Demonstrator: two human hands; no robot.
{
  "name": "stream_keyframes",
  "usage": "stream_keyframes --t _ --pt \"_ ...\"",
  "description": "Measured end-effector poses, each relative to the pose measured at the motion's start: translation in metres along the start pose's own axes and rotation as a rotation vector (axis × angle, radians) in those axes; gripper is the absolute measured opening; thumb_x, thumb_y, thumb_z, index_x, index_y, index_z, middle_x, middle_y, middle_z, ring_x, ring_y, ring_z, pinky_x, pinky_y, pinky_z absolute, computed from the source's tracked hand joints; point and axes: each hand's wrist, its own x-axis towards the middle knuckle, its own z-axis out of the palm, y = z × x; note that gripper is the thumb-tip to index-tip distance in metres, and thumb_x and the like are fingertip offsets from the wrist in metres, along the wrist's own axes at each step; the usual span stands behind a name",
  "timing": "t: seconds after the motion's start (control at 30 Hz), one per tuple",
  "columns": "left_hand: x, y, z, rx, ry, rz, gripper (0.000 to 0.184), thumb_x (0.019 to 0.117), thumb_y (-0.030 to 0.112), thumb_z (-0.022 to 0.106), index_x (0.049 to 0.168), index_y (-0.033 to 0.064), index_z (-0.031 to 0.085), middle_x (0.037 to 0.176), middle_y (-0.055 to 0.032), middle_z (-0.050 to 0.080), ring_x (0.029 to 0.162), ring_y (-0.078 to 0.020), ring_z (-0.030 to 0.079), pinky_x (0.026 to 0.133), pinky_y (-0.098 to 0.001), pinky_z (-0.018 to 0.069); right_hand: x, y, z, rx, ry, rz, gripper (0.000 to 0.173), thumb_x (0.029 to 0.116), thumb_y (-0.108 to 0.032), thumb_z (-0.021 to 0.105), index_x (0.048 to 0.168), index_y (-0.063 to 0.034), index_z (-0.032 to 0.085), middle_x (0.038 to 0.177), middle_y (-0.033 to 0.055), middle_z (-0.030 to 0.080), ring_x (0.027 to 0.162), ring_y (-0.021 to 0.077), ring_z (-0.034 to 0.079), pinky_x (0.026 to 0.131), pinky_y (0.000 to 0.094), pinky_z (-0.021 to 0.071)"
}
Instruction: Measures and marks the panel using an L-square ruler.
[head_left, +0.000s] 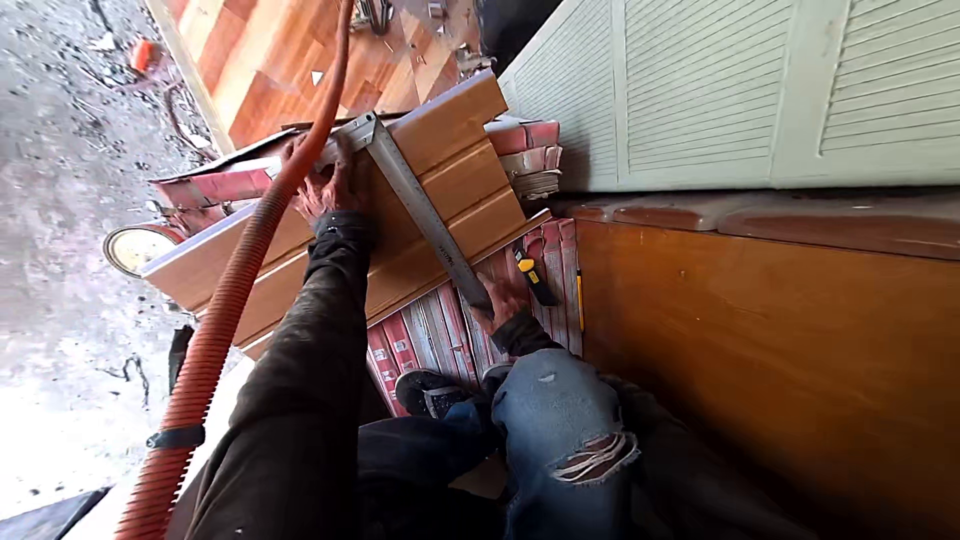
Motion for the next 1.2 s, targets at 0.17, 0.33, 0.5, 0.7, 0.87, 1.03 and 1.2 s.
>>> stream_keyframes --t 0.17,0.33,0.5,0.7,0.87,1.03,1.2 --pt "-0.002 -0.005 0.003 0.03 0.041 0.03 0.047 0.1005 0.06 0.048 0.14 0.0399 0.063 0.153 -0.0191 0.051 0.147 -0.045 0.038 0.113 -0.075 0.0195 -0.006 0.027 0.021 -0.095 0.227 -0.253 0.069 0.0837 -0.05 0.075 0.135 -0.0051 0.066 0.121 0.0194 0.07 0.108 0.0315 0.07 0.089 0.0458 0.0599" --pt "-0.002 -0.005 0.003 -0.004 0.071 0.069 0.045 0.1011 0.055 0.051 0.14 0.0372 0.063 0.152 -0.0169 0.052 0.148 -0.0419 0.038 0.113 -0.072 0.0246 -0.006 0.035 0.04 -0.099 0.386 -0.306 0.062 0.0871 -0.051 0.065 0.126 -0.0033 0.072 0.114 0.0207 0.072 0.1 0.0303 0.072 0.086 0.0419 0.0607" --pt "-0.002 -0.003 -0.001 0.011 -0.003 0.102 0.048 0.1004 0.054 0.049 0.144 0.0356 0.06 0.156 -0.0166 0.048 0.151 -0.0419 0.032 0.115 -0.0704 0.0233 -0.002 0.043 0.05 -0.068 0.507 -0.359 0.059 0.0858 -0.048 0.063 0.119 -0.0007 0.075 0.108 0.0212 0.073 0.094 0.0294 0.073 0.083 0.0392 0.0606" --pt "-0.003 0.003 -0.006 0.009 -0.034 0.121 0.049 0.1008 0.051 0.047 0.145 0.0349 0.058 0.155 -0.0183 0.048 0.149 -0.0422 0.035 0.115 -0.0705 0.0232 -0.001 0.048 0.052 -0.046 0.54 -0.359 0.057 0.0861 -0.047 0.063 0.119 -0.001 0.076 0.106 0.0211 0.073 0.091 0.0276 0.072 0.081 0.0364 0.0602" --pt "-0.005 0.005 -0.01 0.002 -0.068 0.107 0.049 0.1009 0.049 0.048 0.145 0.0295 0.06 0.154 -0.0213 0.049 0.15 -0.0454 0.032 0.116 -0.0724 0.0186 -0.005 0.045 0.052 -0.032 0.505 -0.328 0.058 0.0873 -0.044 0.063 0.124 0.0003 0.073 0.11 0.0215 0.071 0.09 0.0273 0.071 0.079 0.037 0.0605" --pt "-0.002 0.0 -0.004 -0.007 -0.04 0.114 0.052 0.1009 0.053 0.046 0.146 0.0309 0.059 0.153 -0.0216 0.049 0.149 -0.0451 0.035 0.117 -0.0713 0.0169 -0.004 0.044 0.051 0.012 0.494 -0.322 0.057 0.0848 -0.039 0.067 0.124 0.0012 0.072 0.11 0.023 0.07 0.09 0.0283 0.071 0.077 0.0379 0.0605" --pt "-0.001 -0.003 -0.002 0.0 -0.05 0.107 0.051 0.1011 0.054 0.047 0.147 0.0339 0.057 0.155 -0.0205 0.048 0.15 -0.0444 0.033 0.116 -0.0721 0.0182 -0.002 0.047 0.056 0.025 0.547 -0.338 0.057 0.0861 -0.041 0.064 0.124 0.0009 0.072 0.11 0.022 0.071 0.092 0.026 0.071 0.08 0.0357 0.0599"
